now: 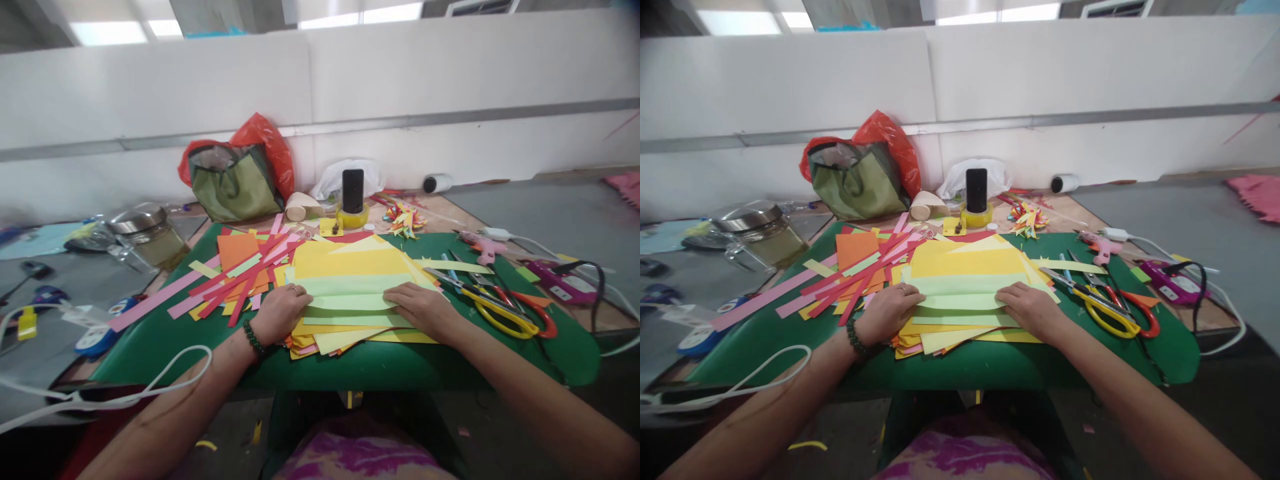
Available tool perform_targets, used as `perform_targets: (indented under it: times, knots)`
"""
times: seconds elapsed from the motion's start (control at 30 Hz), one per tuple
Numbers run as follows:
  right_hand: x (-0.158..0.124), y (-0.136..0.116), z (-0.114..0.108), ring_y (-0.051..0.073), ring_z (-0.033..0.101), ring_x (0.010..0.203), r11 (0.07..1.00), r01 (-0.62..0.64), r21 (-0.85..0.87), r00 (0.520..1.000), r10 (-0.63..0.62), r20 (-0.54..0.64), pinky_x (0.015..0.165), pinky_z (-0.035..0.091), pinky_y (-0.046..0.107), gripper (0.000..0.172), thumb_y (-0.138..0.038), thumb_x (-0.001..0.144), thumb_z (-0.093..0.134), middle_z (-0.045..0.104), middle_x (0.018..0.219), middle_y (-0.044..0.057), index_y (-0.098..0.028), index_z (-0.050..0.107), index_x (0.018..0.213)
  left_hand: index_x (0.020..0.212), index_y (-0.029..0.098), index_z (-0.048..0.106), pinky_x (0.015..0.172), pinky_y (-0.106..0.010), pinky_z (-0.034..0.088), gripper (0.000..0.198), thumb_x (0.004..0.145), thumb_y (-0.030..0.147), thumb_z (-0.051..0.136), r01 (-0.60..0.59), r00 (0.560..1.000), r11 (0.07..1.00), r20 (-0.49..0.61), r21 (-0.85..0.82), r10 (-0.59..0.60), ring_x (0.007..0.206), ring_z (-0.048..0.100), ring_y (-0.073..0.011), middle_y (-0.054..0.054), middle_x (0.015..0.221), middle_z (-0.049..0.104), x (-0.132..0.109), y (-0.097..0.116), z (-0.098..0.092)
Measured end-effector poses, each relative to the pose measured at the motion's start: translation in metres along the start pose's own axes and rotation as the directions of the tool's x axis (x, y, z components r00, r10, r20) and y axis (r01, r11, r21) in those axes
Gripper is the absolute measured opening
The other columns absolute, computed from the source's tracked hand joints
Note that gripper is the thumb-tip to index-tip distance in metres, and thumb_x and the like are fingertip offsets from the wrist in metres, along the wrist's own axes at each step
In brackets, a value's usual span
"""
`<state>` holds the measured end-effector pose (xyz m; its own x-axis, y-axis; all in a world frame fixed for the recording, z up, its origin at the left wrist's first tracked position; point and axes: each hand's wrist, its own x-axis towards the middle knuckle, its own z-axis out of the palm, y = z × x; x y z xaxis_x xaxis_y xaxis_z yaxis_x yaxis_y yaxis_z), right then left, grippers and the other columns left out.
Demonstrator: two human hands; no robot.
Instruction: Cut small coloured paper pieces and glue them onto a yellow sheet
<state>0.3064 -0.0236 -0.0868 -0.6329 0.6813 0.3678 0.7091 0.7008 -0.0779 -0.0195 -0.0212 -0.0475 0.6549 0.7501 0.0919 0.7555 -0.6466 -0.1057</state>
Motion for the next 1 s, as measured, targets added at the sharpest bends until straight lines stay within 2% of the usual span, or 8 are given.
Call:
perform_targets:
  times: [0.1,0.27,0.5,0.67,0.83,1.0]
  knots:
    - [0.002,-0.003,-0.01,0.022,0.065,0.097,0.998,-0.029,0.053,0.998,0.025,0.06,0.079,0.057,0.036,0.03,-0.024,0.094,0.041,0.071,0.107,0.008,-0.023,0.07,0.102,0.094,0.019,0.069,0.073,-0.032,0.049,0.024,0.09,0.02,0.046,0.031,0.999,0.999,0.028,-0.041,-0.03,0.087,0.062,-0.0216,-0.009,0.098,0.068,-0.002,-0.001,-0.001]
    - [0.003,-0.002,-0.019,0.022,0.064,0.104,0.976,-0.143,0.165,0.98,0.117,0.159,0.089,0.055,0.038,0.034,-0.034,0.095,0.04,0.069,0.116,0.006,-0.026,0.072,0.103,0.09,0.02,0.071,0.07,-0.029,0.049,0.03,0.093,0.03,0.043,0.088,0.996,0.985,0.012,-0.151,-0.088,0.082,0.064,-0.0187,-0.008,0.097,0.069,-0.005,0.002,-0.004]
    - [0.0,0.006,-0.016,0.022,0.063,0.107,0.931,-0.206,0.3,0.972,0.159,0.175,0.094,0.052,0.04,0.038,-0.038,0.094,0.04,0.068,0.117,0.008,-0.022,0.072,0.106,0.083,0.02,0.071,0.072,-0.026,0.048,0.032,0.092,0.032,0.043,0.135,0.991,0.952,0.031,-0.276,-0.131,0.081,0.065,-0.017,-0.005,0.089,0.071,-0.005,-0.004,-0.008]
    - [0.003,0.016,-0.017,0.024,0.065,0.102,0.895,-0.259,0.363,0.962,0.204,0.182,0.092,0.053,0.041,0.037,-0.042,0.092,0.043,0.071,0.11,0.008,-0.022,0.073,0.099,0.083,0.019,0.07,0.07,-0.027,0.047,0.029,0.09,0.028,0.043,0.22,0.975,0.942,0.093,-0.254,-0.202,0.079,0.065,-0.0184,-0.006,0.085,0.071,-0.001,-0.005,-0.014]
    - [0.006,0.021,-0.02,0.025,0.066,0.099,0.876,-0.314,0.366,0.944,0.246,0.22,0.09,0.052,0.04,0.033,-0.043,0.088,0.047,0.072,0.107,0.007,-0.023,0.072,0.098,0.095,0.02,0.07,0.066,-0.027,0.046,0.026,0.085,0.028,0.047,0.246,0.966,0.947,0.129,-0.206,-0.223,0.082,0.065,-0.0202,-0.006,0.093,0.073,0.005,-0.005,-0.021]
    - [0.012,0.026,-0.017,0.023,0.068,0.085,0.844,-0.403,0.355,0.913,0.346,0.214,0.077,0.054,0.035,0.03,-0.042,0.087,0.048,0.074,0.094,0.006,-0.021,0.069,0.092,0.081,0.019,0.068,0.058,-0.025,0.04,0.029,0.089,0.028,0.041,0.273,0.956,0.949,0.154,-0.16,-0.249,0.073,0.063,-0.0181,-0.005,0.082,0.072,0.016,-0.013,-0.024]
